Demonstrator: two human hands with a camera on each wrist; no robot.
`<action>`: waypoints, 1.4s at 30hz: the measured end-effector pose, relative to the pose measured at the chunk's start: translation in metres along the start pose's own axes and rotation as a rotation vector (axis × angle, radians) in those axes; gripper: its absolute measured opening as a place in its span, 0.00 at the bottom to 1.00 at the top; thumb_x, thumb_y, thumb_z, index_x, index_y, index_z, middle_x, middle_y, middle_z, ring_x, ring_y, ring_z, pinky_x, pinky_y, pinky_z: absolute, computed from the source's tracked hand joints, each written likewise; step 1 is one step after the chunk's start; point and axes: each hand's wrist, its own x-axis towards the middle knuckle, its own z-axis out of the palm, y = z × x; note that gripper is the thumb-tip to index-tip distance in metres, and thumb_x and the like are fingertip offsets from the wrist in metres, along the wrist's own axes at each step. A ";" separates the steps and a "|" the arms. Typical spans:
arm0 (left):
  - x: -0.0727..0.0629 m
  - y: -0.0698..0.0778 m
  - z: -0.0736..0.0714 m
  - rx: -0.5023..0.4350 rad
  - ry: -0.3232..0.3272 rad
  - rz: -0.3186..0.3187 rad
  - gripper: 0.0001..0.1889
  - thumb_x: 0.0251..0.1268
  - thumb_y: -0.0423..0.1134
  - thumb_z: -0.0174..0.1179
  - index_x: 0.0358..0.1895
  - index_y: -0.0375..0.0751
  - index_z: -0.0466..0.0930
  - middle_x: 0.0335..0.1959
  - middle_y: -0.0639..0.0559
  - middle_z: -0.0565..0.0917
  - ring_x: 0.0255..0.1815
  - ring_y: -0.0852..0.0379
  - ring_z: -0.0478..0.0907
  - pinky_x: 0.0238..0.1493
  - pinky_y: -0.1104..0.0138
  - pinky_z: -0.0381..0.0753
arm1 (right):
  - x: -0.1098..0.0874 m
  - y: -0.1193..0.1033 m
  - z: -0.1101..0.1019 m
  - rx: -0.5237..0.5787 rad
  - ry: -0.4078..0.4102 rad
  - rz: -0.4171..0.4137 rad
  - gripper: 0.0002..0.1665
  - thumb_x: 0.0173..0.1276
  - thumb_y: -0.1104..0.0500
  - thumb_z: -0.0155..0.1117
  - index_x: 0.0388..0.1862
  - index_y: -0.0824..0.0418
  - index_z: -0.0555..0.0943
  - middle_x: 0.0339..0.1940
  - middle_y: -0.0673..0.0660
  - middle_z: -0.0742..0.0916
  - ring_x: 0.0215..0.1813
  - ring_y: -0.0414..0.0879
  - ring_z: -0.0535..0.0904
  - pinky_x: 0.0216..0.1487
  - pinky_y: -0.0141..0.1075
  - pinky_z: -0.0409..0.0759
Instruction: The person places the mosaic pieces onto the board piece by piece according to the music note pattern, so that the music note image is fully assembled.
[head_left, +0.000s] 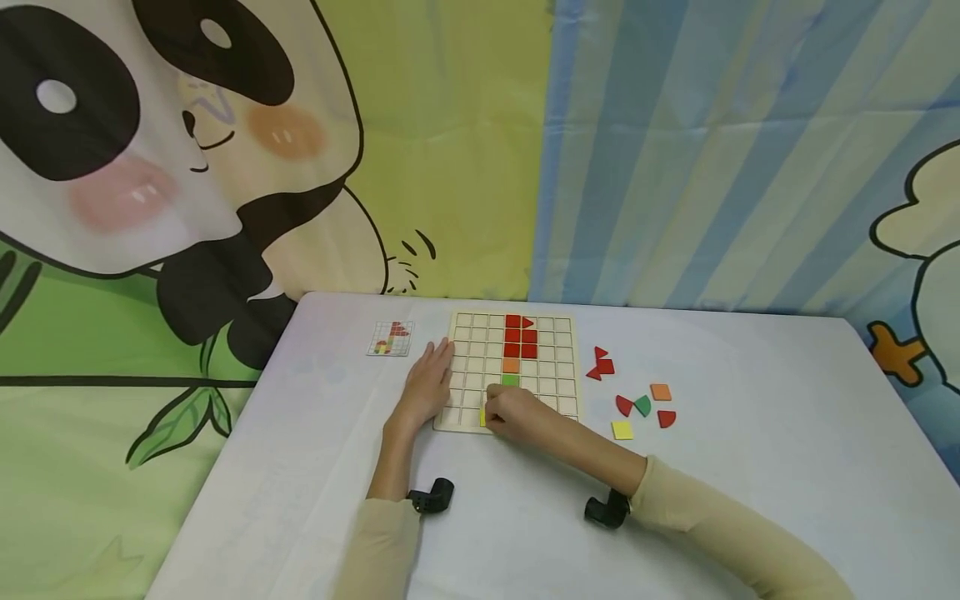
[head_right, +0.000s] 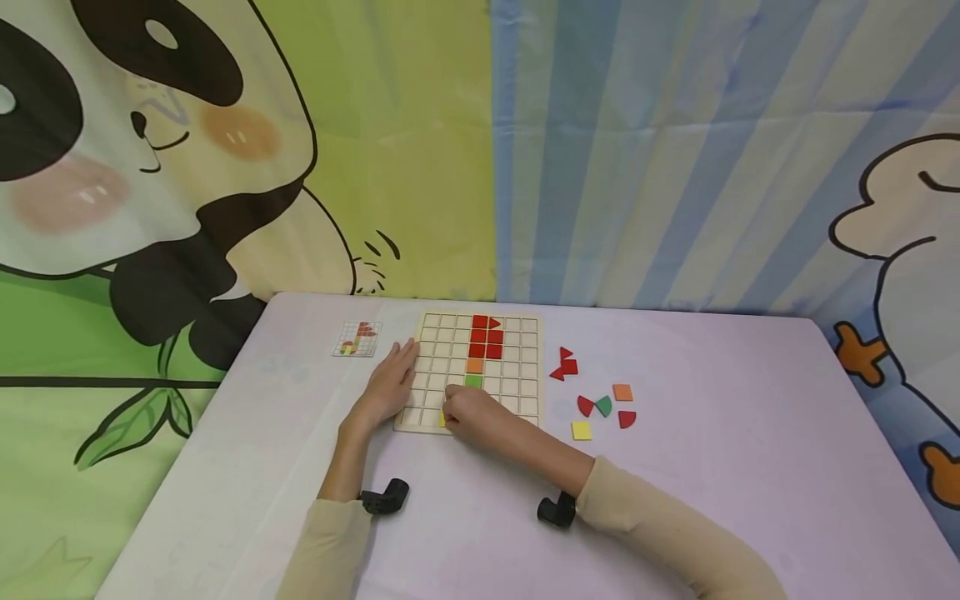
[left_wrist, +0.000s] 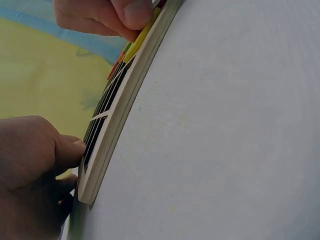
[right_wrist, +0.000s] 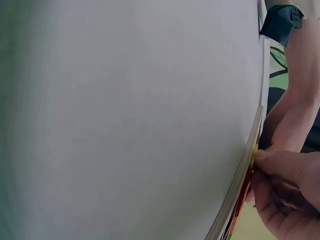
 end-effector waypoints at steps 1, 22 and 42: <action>0.000 0.000 0.000 -0.004 0.001 0.000 0.28 0.83 0.33 0.43 0.81 0.35 0.56 0.85 0.43 0.53 0.87 0.41 0.42 0.86 0.45 0.42 | 0.000 -0.001 0.002 -0.019 0.006 -0.010 0.13 0.63 0.75 0.69 0.20 0.64 0.83 0.24 0.50 0.75 0.28 0.37 0.63 0.29 0.22 0.66; 0.001 0.001 -0.003 0.010 -0.021 -0.011 0.28 0.84 0.36 0.41 0.83 0.38 0.53 0.86 0.46 0.50 0.88 0.44 0.39 0.86 0.48 0.40 | -0.133 0.020 -0.045 -0.107 0.000 0.140 0.22 0.61 0.60 0.79 0.55 0.60 0.88 0.52 0.53 0.88 0.51 0.49 0.86 0.49 0.37 0.89; -0.001 0.000 -0.002 -0.015 -0.011 -0.008 0.28 0.84 0.35 0.41 0.82 0.37 0.54 0.86 0.46 0.51 0.88 0.44 0.39 0.86 0.47 0.40 | -0.162 0.063 -0.046 -0.169 0.089 0.211 0.08 0.56 0.66 0.80 0.35 0.59 0.93 0.44 0.55 0.91 0.47 0.53 0.86 0.45 0.42 0.89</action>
